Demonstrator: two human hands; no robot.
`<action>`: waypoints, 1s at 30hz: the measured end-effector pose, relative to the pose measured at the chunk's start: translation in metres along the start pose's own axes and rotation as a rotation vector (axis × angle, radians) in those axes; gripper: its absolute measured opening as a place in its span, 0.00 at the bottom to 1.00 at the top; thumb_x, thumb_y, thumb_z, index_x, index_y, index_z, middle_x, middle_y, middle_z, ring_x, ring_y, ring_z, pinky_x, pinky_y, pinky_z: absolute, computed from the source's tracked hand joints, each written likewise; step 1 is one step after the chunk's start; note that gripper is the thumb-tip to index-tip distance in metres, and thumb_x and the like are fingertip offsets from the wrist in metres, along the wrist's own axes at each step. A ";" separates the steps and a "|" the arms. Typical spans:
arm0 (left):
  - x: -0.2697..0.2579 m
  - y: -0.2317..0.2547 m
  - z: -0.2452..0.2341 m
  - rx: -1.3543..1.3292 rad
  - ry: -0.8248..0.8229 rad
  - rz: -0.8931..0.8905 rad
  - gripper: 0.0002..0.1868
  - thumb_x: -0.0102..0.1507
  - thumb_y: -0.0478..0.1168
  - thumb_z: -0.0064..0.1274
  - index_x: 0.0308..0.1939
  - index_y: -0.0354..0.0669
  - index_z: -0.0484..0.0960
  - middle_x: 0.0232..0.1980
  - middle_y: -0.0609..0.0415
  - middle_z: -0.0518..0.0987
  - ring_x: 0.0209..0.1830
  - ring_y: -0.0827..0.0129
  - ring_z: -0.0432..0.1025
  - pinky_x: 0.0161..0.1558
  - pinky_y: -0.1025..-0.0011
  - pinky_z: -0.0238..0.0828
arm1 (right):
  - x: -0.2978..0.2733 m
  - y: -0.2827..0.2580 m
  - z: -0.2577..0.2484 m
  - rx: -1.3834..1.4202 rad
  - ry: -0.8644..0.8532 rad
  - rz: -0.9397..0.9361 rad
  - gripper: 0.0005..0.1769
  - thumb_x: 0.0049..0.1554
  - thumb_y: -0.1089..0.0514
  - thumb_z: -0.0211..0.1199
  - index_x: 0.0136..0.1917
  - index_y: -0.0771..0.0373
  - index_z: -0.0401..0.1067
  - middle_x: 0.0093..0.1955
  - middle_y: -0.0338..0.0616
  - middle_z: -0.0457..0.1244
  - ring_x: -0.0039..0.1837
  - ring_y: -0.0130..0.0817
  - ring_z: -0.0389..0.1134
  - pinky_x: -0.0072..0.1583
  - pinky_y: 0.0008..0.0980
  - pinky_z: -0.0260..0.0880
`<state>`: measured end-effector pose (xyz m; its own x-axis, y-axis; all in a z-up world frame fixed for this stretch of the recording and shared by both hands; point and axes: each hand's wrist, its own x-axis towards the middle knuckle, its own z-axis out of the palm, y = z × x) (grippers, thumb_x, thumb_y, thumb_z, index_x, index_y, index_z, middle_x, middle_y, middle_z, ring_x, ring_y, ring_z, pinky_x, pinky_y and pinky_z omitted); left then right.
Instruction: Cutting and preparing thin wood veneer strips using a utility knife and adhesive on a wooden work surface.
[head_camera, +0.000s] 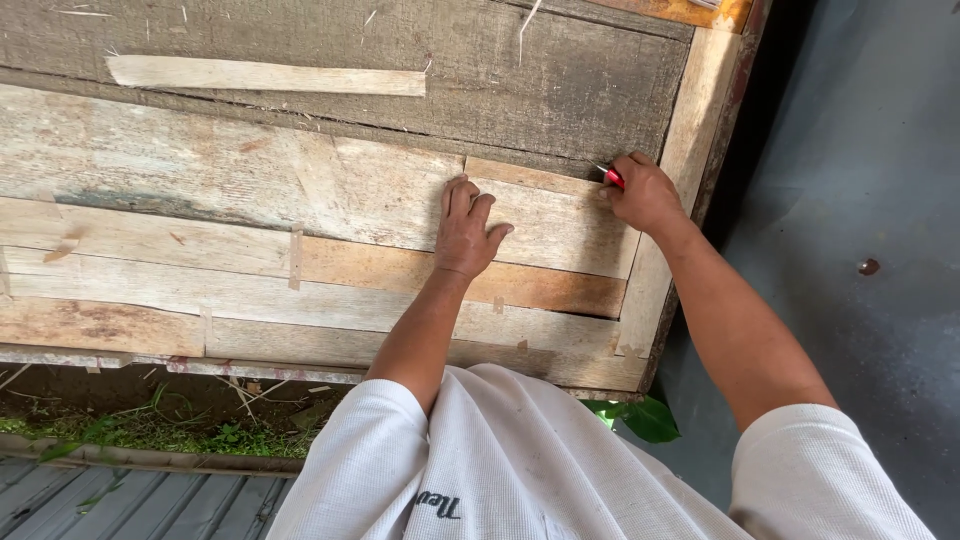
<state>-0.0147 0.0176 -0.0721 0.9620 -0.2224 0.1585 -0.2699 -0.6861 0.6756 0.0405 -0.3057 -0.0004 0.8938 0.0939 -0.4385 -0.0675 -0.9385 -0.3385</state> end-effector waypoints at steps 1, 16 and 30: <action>-0.001 0.001 0.000 -0.001 0.000 0.001 0.32 0.49 0.51 0.75 0.49 0.44 0.76 0.53 0.55 0.61 0.74 0.48 0.56 0.78 0.47 0.50 | -0.004 -0.004 -0.008 -0.001 0.001 0.001 0.12 0.58 0.56 0.69 0.54 0.58 0.74 0.51 0.51 0.62 0.53 0.61 0.71 0.53 0.52 0.73; 0.022 0.002 -0.044 -0.230 0.217 -0.312 0.17 0.68 0.36 0.51 0.60 0.55 0.79 0.54 0.60 0.73 0.60 0.59 0.74 0.63 0.61 0.74 | -0.006 -0.143 0.034 1.787 0.284 0.619 0.12 0.58 0.62 0.69 0.43 0.55 0.64 0.39 0.43 0.69 0.33 0.27 0.69 0.36 0.28 0.72; 0.054 -0.008 -0.058 -0.157 0.054 -0.493 0.32 0.54 0.41 0.74 0.62 0.58 0.80 0.55 0.59 0.66 0.55 0.64 0.74 0.56 0.75 0.86 | 0.012 -0.197 0.087 1.794 0.418 0.896 0.09 0.58 0.60 0.68 0.44 0.55 0.67 0.41 0.43 0.73 0.33 0.28 0.72 0.37 0.30 0.78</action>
<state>0.0419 0.0509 -0.0274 0.9752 0.1399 -0.1716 0.2212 -0.5871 0.7787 0.0256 -0.0905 -0.0111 0.3787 -0.4216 -0.8239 -0.4896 0.6642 -0.5649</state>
